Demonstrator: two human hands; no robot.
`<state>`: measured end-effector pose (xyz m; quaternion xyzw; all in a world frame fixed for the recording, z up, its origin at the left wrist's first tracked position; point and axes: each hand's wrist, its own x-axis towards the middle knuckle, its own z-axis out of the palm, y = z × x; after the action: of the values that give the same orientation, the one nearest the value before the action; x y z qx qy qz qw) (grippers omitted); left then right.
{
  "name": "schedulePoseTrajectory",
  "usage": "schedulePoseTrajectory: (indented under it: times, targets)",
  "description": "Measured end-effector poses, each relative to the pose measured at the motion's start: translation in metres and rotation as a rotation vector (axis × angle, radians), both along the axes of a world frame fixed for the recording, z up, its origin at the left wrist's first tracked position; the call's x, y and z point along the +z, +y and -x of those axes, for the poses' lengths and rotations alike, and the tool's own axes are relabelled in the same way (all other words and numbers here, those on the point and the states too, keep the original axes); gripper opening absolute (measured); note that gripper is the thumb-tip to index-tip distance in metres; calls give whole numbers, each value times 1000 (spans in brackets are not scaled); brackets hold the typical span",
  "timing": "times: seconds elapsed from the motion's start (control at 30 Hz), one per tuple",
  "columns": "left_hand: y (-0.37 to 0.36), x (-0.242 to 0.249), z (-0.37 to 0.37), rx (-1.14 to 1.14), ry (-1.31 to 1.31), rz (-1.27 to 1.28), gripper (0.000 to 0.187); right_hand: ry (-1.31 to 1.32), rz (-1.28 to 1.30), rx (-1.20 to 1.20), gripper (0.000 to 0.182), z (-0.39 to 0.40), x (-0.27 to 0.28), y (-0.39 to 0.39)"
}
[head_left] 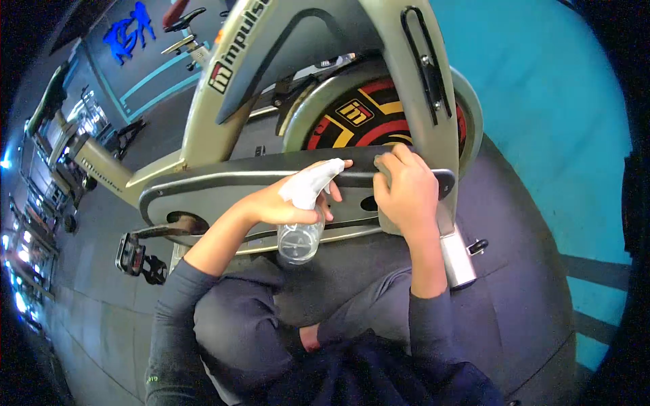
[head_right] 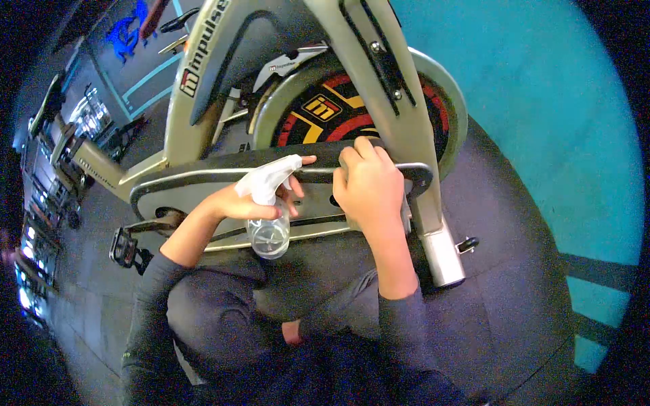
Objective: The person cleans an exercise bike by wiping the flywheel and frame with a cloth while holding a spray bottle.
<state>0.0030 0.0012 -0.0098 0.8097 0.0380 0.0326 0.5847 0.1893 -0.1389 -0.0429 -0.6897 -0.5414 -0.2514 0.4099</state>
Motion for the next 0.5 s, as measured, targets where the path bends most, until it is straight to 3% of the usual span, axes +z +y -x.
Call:
schedulePoseTrajectory:
  times: [0.17,0.5]
  targets:
    - [3,-4,-1,-24,-77,-94,91,-77,173,-63,19,-1,18,19]
    - [-5,5,-4,86,-67,-298,86,-98,166,-36,30,-9,5,26]
